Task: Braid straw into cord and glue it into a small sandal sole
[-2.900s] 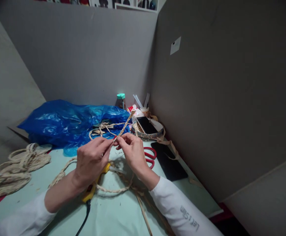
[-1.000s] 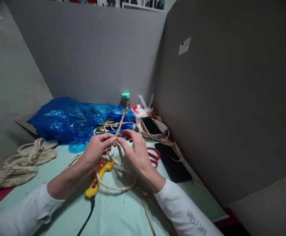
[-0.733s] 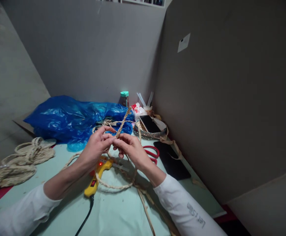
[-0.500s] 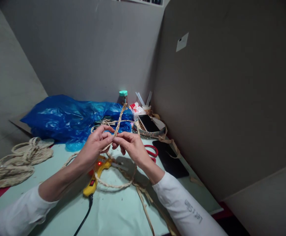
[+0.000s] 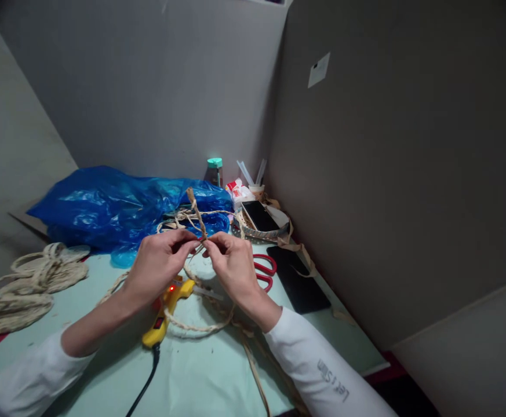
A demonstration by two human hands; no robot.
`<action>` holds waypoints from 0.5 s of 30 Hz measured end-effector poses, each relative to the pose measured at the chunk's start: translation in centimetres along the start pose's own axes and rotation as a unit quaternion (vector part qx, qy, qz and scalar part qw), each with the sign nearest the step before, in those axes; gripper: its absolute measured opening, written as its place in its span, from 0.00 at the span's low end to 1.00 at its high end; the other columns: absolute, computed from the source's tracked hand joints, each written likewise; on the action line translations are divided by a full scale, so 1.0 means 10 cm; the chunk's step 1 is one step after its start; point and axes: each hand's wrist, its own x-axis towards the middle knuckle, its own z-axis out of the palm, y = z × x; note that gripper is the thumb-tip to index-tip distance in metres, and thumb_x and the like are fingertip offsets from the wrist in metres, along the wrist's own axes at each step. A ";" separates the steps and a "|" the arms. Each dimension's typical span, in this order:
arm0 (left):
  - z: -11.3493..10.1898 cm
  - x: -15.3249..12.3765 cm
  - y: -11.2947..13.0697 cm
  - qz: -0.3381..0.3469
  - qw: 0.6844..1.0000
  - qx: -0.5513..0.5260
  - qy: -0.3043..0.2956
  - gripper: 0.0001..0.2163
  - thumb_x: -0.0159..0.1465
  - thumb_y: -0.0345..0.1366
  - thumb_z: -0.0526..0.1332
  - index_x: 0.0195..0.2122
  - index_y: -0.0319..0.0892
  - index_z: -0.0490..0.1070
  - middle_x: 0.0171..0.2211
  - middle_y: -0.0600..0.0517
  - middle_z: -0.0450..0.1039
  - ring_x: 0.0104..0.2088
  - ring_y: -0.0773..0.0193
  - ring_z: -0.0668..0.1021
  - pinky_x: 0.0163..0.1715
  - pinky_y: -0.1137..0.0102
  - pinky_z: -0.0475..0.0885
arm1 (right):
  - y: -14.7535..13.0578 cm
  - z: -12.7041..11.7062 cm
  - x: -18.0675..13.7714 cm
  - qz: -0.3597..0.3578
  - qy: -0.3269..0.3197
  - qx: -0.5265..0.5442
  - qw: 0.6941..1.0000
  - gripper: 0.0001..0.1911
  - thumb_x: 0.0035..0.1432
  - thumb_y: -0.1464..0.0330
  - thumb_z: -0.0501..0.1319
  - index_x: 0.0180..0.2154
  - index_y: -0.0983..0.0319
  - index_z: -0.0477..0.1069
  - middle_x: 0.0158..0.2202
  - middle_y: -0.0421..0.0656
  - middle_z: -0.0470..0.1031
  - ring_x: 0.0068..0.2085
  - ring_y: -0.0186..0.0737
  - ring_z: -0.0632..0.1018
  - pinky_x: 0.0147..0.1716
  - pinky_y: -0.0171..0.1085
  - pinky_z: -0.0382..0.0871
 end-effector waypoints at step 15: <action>0.27 -0.28 0.15 0.203 0.973 0.108 0.021 0.12 0.64 0.24 0.54 0.29 0.38 0.76 0.26 0.46 0.74 0.28 0.57 0.71 0.28 0.64 0.60 | 0.09 0.13 0.01 0.128 0.004 0.204 0.971 0.12 0.48 0.59 0.66 0.25 0.62 0.74 0.25 0.40 0.72 0.29 0.36 0.69 0.31 0.35 0.62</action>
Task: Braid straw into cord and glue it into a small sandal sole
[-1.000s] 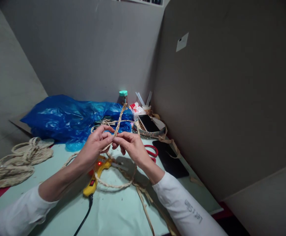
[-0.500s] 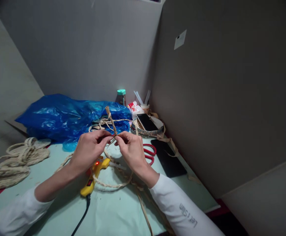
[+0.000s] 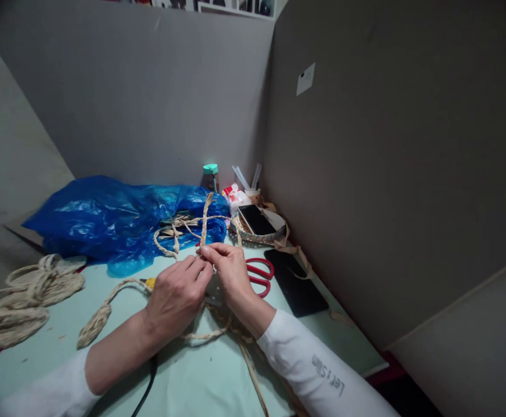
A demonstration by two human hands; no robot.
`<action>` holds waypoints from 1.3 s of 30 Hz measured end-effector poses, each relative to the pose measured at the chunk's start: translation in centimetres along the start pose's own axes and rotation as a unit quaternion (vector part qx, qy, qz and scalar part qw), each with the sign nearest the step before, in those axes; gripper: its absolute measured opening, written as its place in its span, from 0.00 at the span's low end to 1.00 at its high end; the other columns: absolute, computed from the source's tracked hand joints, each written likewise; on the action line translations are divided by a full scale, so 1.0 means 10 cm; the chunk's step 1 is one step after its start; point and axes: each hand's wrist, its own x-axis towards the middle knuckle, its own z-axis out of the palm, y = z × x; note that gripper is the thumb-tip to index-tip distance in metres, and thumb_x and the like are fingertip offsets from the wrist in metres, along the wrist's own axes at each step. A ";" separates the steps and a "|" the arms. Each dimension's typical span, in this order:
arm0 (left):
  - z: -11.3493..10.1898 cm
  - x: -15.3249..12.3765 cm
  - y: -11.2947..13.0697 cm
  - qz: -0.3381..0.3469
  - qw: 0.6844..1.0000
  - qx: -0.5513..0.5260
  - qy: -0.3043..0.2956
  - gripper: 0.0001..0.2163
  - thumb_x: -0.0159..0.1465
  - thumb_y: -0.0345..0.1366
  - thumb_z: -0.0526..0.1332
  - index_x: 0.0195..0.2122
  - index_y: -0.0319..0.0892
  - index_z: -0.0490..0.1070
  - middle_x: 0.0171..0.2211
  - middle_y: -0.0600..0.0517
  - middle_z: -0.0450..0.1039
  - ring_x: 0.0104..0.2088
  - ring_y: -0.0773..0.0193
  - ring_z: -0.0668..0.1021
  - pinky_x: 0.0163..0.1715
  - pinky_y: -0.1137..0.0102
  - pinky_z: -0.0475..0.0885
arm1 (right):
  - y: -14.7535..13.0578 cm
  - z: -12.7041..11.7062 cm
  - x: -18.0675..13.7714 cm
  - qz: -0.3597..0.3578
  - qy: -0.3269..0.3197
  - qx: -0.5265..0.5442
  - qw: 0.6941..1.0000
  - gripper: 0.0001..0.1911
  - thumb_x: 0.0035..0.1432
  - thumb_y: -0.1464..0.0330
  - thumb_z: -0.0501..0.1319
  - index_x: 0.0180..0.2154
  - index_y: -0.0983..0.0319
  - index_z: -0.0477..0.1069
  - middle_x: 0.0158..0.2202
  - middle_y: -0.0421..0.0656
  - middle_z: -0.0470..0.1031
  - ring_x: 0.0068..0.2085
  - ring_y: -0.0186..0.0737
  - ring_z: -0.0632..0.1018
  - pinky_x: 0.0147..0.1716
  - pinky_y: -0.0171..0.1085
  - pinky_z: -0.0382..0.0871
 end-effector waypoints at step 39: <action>-0.75 0.04 -0.54 -0.376 0.766 -0.511 0.105 0.02 0.56 0.32 0.70 0.27 0.41 0.81 0.30 0.50 0.79 0.19 0.76 0.70 0.16 0.79 0.62 | -0.39 -0.04 -0.19 -0.187 -0.187 -0.284 0.922 0.08 0.64 0.71 0.60 0.30 0.62 0.71 0.37 0.41 0.71 0.41 0.38 0.71 0.42 0.38 0.62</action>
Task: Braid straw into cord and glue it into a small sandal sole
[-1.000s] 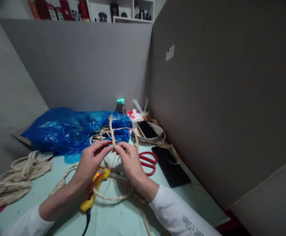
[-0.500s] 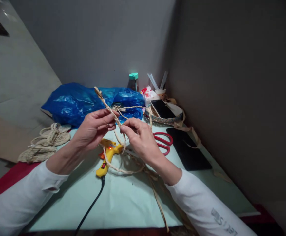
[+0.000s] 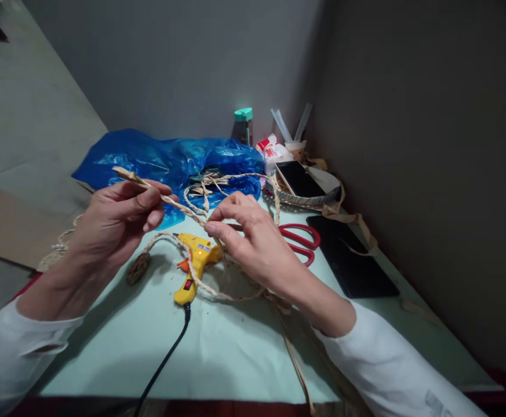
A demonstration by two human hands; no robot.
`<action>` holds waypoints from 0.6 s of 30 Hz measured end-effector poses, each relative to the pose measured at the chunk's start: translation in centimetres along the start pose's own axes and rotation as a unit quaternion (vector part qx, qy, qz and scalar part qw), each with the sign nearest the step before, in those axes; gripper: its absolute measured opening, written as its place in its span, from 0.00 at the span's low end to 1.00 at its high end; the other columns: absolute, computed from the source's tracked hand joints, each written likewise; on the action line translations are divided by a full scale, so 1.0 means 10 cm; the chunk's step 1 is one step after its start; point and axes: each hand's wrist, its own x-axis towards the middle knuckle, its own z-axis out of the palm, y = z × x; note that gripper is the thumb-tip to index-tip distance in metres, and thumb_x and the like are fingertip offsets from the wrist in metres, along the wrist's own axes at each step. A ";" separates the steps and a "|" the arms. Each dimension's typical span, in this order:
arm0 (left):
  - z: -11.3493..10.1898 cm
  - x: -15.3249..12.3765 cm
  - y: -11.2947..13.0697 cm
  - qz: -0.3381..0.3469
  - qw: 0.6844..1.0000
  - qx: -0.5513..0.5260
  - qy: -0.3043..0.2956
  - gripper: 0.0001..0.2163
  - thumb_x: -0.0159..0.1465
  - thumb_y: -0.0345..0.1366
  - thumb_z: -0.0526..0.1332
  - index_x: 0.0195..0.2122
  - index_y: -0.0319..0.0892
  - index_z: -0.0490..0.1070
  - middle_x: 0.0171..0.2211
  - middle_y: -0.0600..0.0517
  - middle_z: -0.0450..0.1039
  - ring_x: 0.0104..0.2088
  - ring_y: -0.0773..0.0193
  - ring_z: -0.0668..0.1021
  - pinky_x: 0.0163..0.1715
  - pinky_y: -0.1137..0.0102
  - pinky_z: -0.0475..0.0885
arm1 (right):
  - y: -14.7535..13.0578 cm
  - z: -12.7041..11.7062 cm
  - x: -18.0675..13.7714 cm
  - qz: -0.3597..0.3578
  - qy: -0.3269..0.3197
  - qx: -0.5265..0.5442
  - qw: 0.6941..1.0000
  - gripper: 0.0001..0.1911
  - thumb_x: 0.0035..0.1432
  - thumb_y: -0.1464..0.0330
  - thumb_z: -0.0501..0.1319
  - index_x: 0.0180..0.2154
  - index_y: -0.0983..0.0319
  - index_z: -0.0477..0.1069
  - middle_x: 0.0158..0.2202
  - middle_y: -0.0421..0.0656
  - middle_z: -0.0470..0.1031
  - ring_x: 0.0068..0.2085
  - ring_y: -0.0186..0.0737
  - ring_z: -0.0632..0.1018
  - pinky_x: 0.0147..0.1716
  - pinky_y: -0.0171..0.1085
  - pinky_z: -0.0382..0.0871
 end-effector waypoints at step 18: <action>-0.79 0.01 -0.16 -0.006 0.843 0.535 0.063 0.11 0.60 0.42 0.62 0.35 0.45 0.82 0.36 0.49 0.83 0.33 0.56 0.78 0.33 0.66 0.68 | 0.61 -0.10 0.06 0.275 0.071 0.241 0.928 0.16 0.55 0.55 0.68 0.33 0.61 0.70 0.25 0.38 0.72 0.21 0.26 0.61 0.17 0.28 0.51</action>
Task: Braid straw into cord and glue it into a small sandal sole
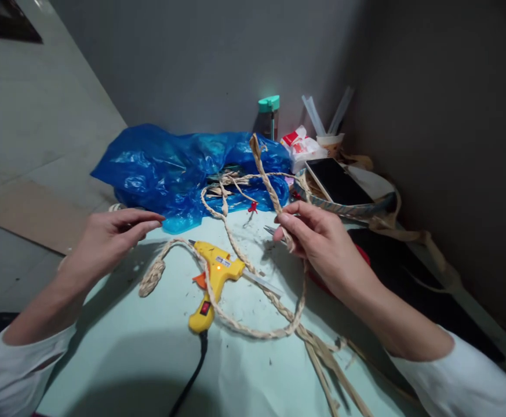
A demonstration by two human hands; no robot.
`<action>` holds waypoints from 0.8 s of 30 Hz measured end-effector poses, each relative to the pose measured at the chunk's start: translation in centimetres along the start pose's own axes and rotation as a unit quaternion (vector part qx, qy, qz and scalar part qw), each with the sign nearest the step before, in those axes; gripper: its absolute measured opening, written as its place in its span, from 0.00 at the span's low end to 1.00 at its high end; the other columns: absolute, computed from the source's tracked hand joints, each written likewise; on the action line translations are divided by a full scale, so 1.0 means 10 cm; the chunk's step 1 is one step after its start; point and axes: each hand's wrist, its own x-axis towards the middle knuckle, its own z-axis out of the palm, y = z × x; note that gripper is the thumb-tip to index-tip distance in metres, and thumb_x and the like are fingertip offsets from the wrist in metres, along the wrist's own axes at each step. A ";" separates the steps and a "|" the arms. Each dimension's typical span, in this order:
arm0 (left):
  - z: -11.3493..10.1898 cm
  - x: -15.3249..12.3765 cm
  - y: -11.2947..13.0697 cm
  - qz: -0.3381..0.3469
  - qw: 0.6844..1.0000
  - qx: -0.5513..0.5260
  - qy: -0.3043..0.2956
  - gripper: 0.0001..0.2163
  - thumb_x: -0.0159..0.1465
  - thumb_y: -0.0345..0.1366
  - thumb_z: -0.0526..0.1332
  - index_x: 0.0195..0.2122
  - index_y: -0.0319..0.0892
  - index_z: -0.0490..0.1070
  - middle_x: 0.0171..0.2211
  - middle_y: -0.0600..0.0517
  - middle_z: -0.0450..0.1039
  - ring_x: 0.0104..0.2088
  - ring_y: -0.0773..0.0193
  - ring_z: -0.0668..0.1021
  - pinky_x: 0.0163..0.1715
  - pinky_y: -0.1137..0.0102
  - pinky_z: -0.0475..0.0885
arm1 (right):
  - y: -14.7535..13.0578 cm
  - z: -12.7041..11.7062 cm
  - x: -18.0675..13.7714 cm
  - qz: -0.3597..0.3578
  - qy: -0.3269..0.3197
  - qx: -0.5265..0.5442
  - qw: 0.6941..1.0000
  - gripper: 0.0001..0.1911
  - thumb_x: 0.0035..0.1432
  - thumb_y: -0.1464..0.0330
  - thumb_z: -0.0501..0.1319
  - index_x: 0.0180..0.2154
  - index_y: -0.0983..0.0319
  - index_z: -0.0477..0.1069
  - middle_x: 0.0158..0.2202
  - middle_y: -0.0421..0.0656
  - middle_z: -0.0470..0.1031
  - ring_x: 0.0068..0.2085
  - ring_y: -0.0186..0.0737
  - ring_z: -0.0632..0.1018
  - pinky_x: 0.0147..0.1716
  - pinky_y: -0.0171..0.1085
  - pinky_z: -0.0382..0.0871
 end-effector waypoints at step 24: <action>-0.07 -0.15 -0.23 0.008 0.954 0.138 -0.266 0.11 0.63 0.47 0.59 0.33 0.45 0.68 0.30 0.51 0.73 0.32 0.56 0.73 0.32 0.65 0.61 | -0.06 0.08 -0.18 -0.053 -0.033 -0.227 0.972 0.17 0.63 0.51 0.58 0.36 0.57 0.72 0.26 0.42 0.74 0.21 0.34 0.63 0.18 0.35 0.55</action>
